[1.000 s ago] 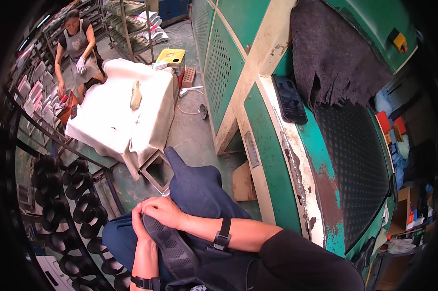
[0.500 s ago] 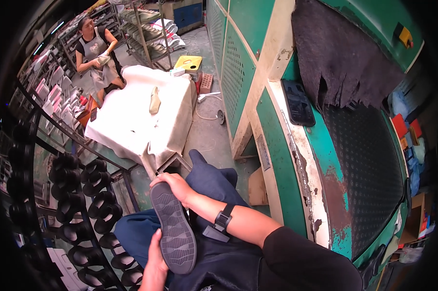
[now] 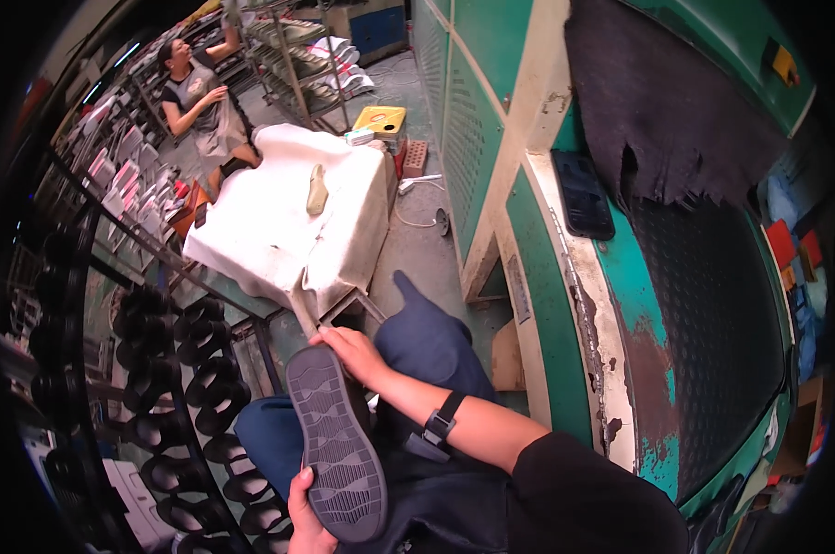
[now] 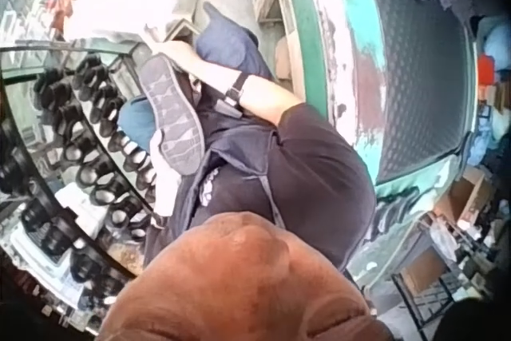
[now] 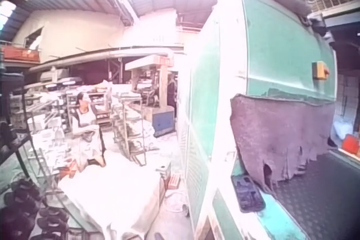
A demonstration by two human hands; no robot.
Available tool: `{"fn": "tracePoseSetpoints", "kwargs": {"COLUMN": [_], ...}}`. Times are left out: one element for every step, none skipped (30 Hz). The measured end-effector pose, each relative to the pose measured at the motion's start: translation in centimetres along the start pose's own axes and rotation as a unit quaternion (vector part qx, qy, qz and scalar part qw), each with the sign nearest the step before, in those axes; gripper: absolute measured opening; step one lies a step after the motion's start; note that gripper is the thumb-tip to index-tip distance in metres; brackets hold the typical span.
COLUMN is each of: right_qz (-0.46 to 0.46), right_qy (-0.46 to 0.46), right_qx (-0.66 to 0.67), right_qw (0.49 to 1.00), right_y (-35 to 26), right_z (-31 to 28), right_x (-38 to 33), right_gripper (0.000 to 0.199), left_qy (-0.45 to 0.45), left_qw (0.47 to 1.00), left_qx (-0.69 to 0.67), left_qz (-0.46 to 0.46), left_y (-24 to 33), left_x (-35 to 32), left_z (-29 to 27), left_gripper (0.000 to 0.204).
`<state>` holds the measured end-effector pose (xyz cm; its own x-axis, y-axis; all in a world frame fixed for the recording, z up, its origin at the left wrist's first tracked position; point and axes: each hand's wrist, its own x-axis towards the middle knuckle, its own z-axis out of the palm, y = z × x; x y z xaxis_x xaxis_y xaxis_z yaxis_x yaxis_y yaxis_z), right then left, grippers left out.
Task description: Transfer shoes from the production machine to a multi-tiered mobile rack for organization.
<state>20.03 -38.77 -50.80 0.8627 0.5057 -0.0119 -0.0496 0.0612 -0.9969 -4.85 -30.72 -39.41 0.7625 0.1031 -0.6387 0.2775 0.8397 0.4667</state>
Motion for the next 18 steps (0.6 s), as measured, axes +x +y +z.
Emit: {"fn": "tracePoseSetpoints", "kwargs": {"right_qz": [0.051, 0.174, 0.326, 0.269, 0.23, 0.309, 0.33, 0.352, 0.35, 0.289, 0.23, 0.24, 0.238, 0.235, 0.238, 0.251, 0.26, 0.251], "right_qy": [-0.019, -0.047, -0.109, -0.109, -0.134, -0.18, -0.258, -0.277, -0.274, -0.353, -0.428, -0.439, -0.419, -0.398, -0.412, -0.36, -0.303, -0.286], "right_qx": [-0.016, 0.162, 0.276, 0.184, 0.136, 0.251, 0.285, 0.294, 0.3, 0.353, 0.402, 0.398, 0.371, 0.343, 0.337, 0.323, 0.306, 0.303], "right_qw": [0.998, 0.97, 0.898, 0.939, 0.954, 0.9, 0.862, 0.844, 0.844, 0.817, 0.776, 0.769, 0.794, 0.817, 0.813, 0.839, 0.864, 0.874], "right_y": [3.5, 5.1, 5.3, 4.3, 4.8, 3.7, 2.0, 1.0, -0.1, -1.0, -1.3, -1.7, -2.9, -4.0, -5.4, -6.5, -7.4, -6.9], "right_z": [-0.9, -1.5, -2.4, -3.1, -5.0, -6.1, -6.7, -6.7, -6.4, -6.7, -6.2, -5.3, -4.4, -3.5, -2.7, -1.7, -0.9, -0.6], "right_x": [0.9, 0.4, 0.0, -0.6, -0.7, -1.2, -1.5, -2.2, -3.1, -3.8, -4.1, -4.4, -4.5, -4.6, -4.2, -3.6, -2.6, -0.1], "right_gripper": [0.038, 0.031, 0.036, 0.033, 0.032, 0.034, 0.038, 0.043, 0.05, 0.055, 0.06, 0.06, 0.063, 0.067, 0.067, 0.065, 0.064, 0.06], "left_qy": [-0.028, -0.008, 0.01, -0.013, -0.045, -0.095, -0.128, -0.158, -0.27, -0.289, -0.287, -0.262, -0.237, -0.227, -0.214, -0.199, -0.145, -0.123], "left_qw": [0.999, 0.999, 0.999, 0.999, 0.998, 0.993, 0.981, 0.967, 0.934, 0.923, 0.894, 0.891, 0.885, 0.882, 0.89, 0.899, 0.92, 0.921], "left_qx": [-0.031, -0.027, -0.042, -0.032, -0.018, -0.055, -0.094, -0.111, -0.087, -0.054, -0.077, -0.067, -0.054, -0.058, -0.032, -0.006, -0.012, -0.015], "left_qz": [-0.031, -0.031, -0.009, 0.012, 0.027, 0.041, 0.112, 0.164, 0.218, 0.246, 0.334, 0.365, 0.396, 0.409, 0.4, 0.39, 0.365, 0.37], "left_y": [-0.2, -0.3, -0.2, 0.0, 0.1, 0.5, 1.0, 1.9, 3.8, 5.3, 5.7, 6.4, 6.9, 7.0, 7.2, 7.4, 6.5, 5.9], "left_x": [0.0, -0.2, -0.9, -1.4, -1.5, -2.1, -3.1, -3.4, -3.0, -3.6, -3.0, -2.9, -3.2, -3.5, -3.7, -4.1, -5.0, -5.3], "left_z": [0.0, -0.4, -0.5, -0.5, -0.3, -1.2, 0.4, 1.1, 1.9, 2.0, 3.2, 2.9, 2.4, 1.5, 0.4, -0.5, -1.3, -2.2], "left_gripper": [0.069, 0.071, 0.071, 0.073, 0.075, 0.079, 0.083, 0.089, 0.096, 0.103, 0.114, 0.114, 0.114, 0.114, 0.114, 0.114, 0.112, 0.109]}}
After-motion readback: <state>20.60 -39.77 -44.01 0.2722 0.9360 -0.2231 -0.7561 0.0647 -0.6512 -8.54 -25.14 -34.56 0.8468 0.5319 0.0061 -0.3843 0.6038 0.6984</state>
